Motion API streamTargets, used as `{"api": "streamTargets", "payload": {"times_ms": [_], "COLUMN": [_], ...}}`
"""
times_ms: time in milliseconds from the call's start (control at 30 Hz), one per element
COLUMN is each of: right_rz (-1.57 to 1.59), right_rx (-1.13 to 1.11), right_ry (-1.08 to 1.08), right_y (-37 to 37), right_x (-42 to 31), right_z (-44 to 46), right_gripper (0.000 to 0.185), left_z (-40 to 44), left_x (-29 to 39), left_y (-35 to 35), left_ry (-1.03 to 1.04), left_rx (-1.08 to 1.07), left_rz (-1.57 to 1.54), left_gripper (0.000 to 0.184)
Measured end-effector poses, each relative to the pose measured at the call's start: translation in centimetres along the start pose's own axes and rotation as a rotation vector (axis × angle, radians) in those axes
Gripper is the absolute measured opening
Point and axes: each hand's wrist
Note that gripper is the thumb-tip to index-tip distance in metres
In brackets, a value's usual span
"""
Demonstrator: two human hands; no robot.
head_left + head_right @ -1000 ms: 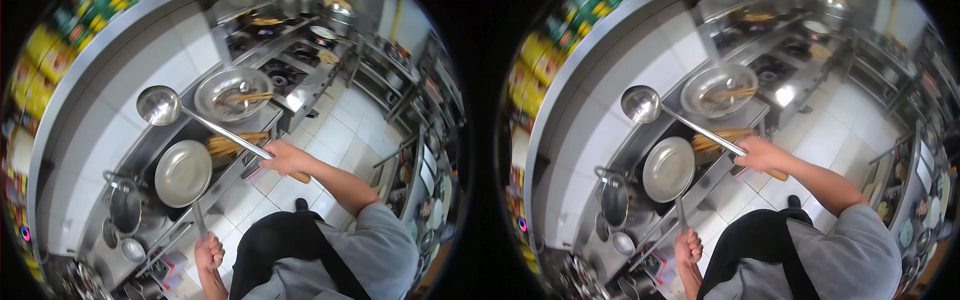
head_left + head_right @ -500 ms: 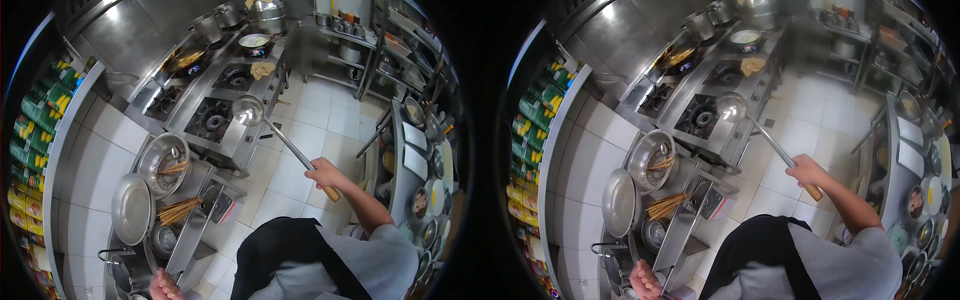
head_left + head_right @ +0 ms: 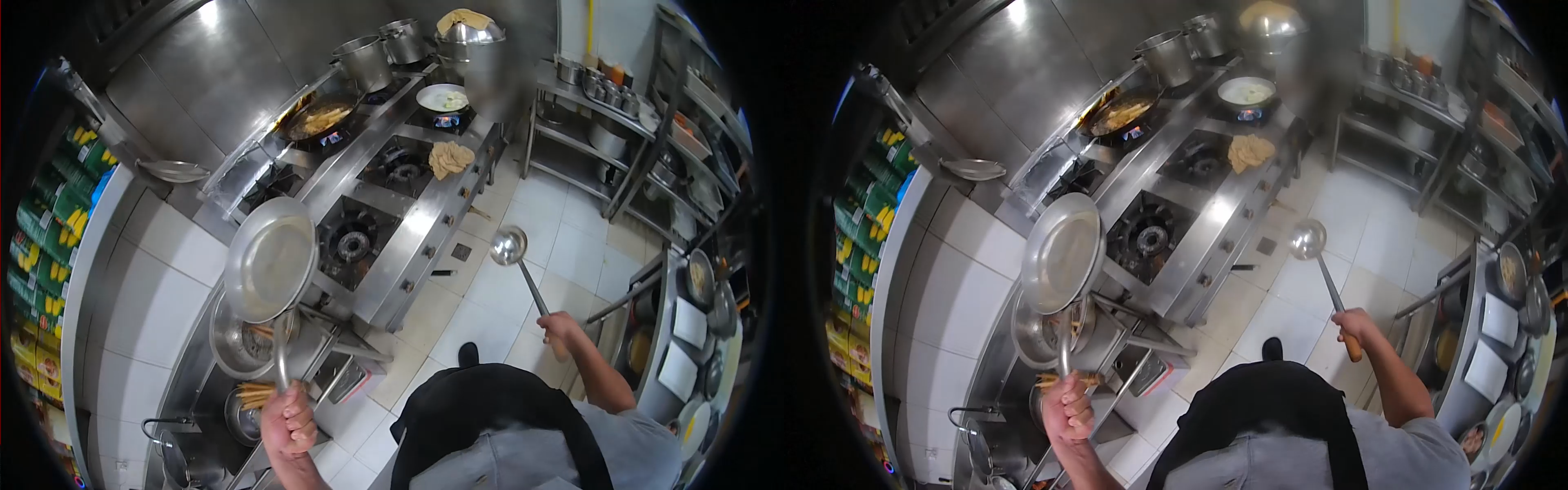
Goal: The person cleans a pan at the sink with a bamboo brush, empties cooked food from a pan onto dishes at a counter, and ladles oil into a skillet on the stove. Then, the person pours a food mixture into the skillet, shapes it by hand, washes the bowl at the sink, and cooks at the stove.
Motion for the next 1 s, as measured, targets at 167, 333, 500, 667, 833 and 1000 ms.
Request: {"api": "streamTargets", "payload": {"times_ms": [167, 333, 500, 667, 833, 1000], "right_rz": [-0.256, -0.318, -0.465, -0.709, -0.688, -0.551], "right_rx": [0.091, 0.032, -0.126, -0.313, -0.571, -0.787], "right_ry": [0.115, 0.235, 0.129, -0.002, -0.032, -0.148], "right_y": [-4.6, -9.4, -14.3, -18.1, -18.8, -12.6], "right_x": [-0.3, 1.9, -5.1, -17.5, -28.3, -36.1], "right_z": [7.2, 12.9, 17.1, 21.7, 25.2, 27.6], "right_gripper": [0.023, 0.026, 0.025, 0.025, 0.018, 0.019], "left_z": [9.6, 17.6, 24.2, 29.3, 33.1, 35.1], "left_x": [-2.9, -6.6, -11.0, -14.4, -17.2, -18.0], "left_y": [3.2, 6.7, 8.8, 11.4, 12.8, 13.2], "left_ry": [0.054, 0.093, 0.154, 0.189, 0.266, 0.289], "left_rx": [0.058, 0.183, 0.214, 0.283, 0.369, 0.441], "left_rz": [0.094, 0.187, 0.185, 0.042, 0.001, -0.046], "left_gripper": [0.014, 0.016, 0.016, 0.015, 0.015, 0.015]}}
Point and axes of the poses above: each hand's wrist, its own z-axis towards the middle knuckle, its own y-axis out of the palm, x = y × z, and after that the axes turned 15 degrees about x, right-handed
